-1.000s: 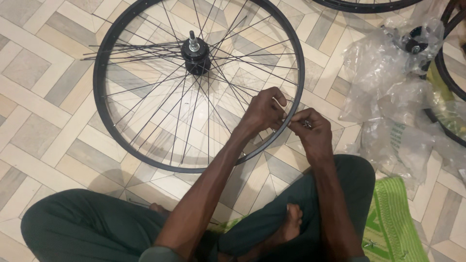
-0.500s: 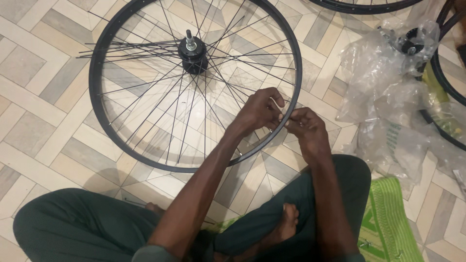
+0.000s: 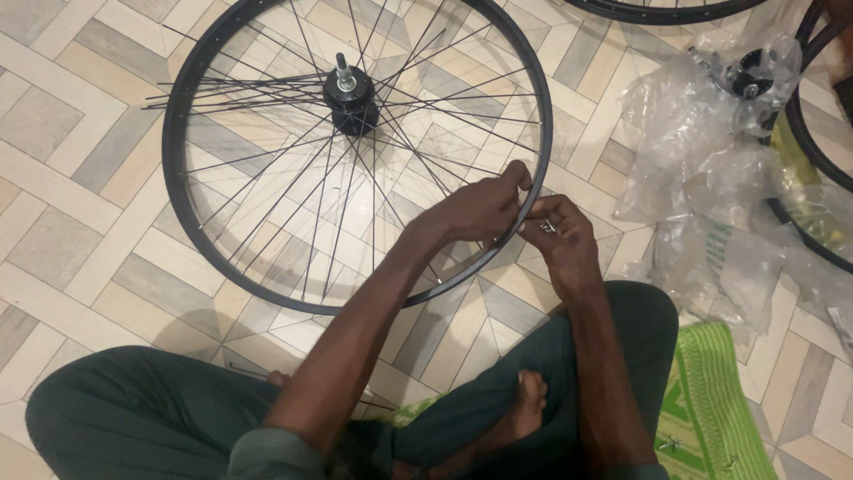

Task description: The person sits on the floor and assembles a bicycle wheel by inserting spokes into the hub and rim, then tightening the nipples by hand. The person works methodically around the wheel, securing each spoke in sequence.

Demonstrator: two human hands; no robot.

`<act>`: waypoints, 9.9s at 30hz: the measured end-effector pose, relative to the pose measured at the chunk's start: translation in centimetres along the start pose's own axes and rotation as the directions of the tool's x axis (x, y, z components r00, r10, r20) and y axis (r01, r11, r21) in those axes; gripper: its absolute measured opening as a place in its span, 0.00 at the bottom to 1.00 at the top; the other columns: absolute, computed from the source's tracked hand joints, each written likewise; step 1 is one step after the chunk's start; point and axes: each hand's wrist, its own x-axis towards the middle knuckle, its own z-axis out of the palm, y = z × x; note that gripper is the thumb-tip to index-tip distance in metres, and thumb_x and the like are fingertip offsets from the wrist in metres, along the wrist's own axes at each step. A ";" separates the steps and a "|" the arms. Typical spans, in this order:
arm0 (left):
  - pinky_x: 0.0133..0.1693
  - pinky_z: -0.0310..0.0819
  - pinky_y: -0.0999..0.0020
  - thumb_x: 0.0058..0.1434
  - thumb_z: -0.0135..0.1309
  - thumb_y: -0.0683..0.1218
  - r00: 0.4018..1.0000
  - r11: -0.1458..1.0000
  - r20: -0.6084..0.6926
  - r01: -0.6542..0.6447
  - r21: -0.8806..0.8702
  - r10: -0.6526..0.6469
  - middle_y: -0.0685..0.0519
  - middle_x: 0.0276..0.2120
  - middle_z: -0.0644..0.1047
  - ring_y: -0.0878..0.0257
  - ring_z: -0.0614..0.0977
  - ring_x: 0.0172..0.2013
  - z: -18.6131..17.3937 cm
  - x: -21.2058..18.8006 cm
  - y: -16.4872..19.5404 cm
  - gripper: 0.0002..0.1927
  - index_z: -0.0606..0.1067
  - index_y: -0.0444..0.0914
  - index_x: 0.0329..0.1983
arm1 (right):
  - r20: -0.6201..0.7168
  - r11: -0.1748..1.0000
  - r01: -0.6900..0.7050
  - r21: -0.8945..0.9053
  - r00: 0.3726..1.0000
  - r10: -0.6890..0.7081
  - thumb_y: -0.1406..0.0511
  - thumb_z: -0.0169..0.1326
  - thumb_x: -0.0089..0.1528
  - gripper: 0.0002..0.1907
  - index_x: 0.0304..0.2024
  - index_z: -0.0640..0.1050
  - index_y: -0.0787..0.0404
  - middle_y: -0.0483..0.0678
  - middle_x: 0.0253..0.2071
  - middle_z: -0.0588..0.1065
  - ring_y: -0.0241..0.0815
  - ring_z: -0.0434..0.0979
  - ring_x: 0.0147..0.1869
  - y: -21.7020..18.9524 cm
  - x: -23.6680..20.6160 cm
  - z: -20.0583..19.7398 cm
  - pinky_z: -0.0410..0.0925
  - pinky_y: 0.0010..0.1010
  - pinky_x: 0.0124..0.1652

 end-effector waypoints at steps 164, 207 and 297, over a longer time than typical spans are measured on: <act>0.19 0.73 0.64 0.61 0.44 0.40 0.995 0.969 0.089 0.075 -0.237 -0.055 0.46 0.28 0.76 0.60 0.79 0.19 -1.7 -3.1 2.1 0.34 0.53 0.34 0.71 | -0.199 0.805 -0.284 0.521 0.877 0.438 0.73 0.49 0.66 0.11 0.51 0.74 0.72 0.52 0.47 0.77 0.42 0.78 0.52 3.0 -1.7 -1.0 0.72 0.30 0.56; 0.61 0.56 0.32 0.61 0.57 0.42 0.741 0.593 -0.669 0.517 0.618 0.051 0.45 0.43 0.79 0.46 0.80 0.48 -16.2 -4.6 -8.9 0.17 0.71 0.37 0.53 | -0.120 0.929 -0.290 0.229 0.939 0.323 0.67 0.59 0.61 0.07 0.41 0.76 0.60 0.41 0.34 0.72 0.33 0.68 0.37 1.5 -2.2 3.1 0.62 0.26 0.37; 0.38 0.71 0.52 0.59 0.60 0.56 0.411 0.874 -0.902 0.379 0.304 0.135 0.36 0.48 0.75 0.45 0.79 0.39 0.6 -6.9 -1.0 0.23 0.73 0.31 0.43 | -0.193 0.948 -0.176 0.267 0.954 0.231 0.65 0.57 0.68 0.08 0.43 0.79 0.65 0.42 0.37 0.74 0.31 0.68 0.37 -1.0 1.2 0.7 0.63 0.23 0.39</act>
